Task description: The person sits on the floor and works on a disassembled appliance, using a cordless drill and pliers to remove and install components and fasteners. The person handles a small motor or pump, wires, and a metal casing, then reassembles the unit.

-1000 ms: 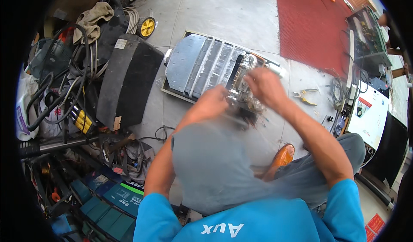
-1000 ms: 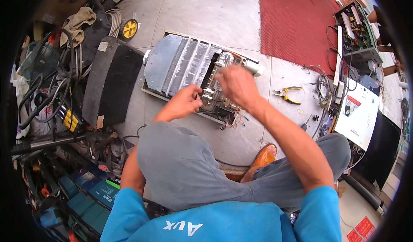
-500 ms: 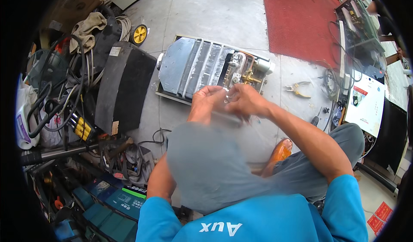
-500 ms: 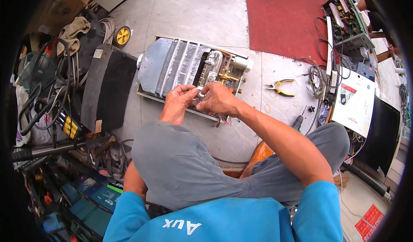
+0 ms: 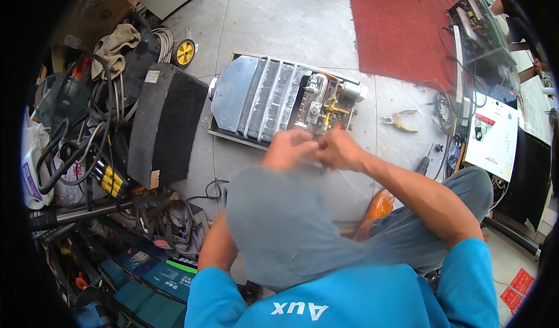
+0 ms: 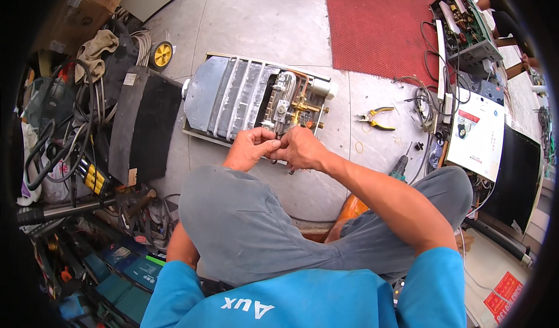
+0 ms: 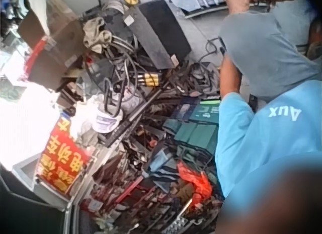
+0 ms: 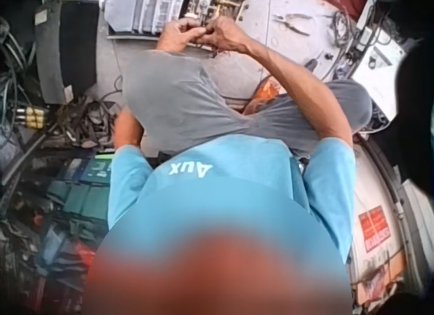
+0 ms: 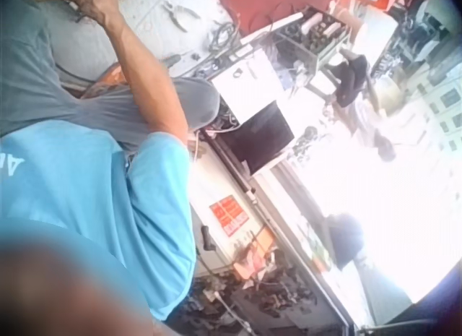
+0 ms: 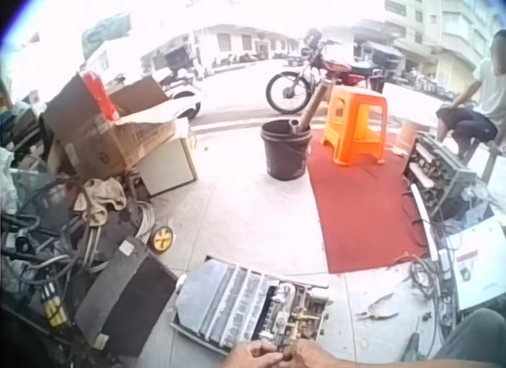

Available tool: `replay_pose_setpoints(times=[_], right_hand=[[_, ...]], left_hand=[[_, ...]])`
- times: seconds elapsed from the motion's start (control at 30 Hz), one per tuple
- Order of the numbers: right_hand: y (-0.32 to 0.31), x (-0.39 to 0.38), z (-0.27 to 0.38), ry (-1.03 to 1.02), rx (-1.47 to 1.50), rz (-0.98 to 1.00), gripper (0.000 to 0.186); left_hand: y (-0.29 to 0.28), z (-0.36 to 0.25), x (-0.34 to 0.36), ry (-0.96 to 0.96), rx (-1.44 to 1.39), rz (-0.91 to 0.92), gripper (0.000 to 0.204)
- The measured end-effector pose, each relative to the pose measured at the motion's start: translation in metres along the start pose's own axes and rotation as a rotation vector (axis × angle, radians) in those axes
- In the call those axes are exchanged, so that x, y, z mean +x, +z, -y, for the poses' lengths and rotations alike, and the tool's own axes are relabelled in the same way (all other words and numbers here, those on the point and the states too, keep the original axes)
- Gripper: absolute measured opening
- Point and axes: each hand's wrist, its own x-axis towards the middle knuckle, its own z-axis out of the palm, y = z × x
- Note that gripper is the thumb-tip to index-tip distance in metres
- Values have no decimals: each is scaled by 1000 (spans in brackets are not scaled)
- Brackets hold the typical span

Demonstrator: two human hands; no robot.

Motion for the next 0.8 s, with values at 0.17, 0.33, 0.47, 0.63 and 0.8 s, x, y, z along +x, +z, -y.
replay_pose_setpoints(times=[0.17,0.33,0.47,0.63,0.8], right_hand=[[-21,10,-4,194,-116,49,21],[-4,12,-20,275,316,55,22],[17,12,-27,-159,-203,-276,20],[21,12,-22,48,68,-380,23],[4,18,-21,91,129,-452,22]], left_hand=[[6,28,-10,-134,31,-206,22],[19,40,-8,-99,152,-203,15],[19,41,0,-116,71,-211,16],[20,40,6,-112,-260,-76,16],[26,17,4,67,267,-197,26]])
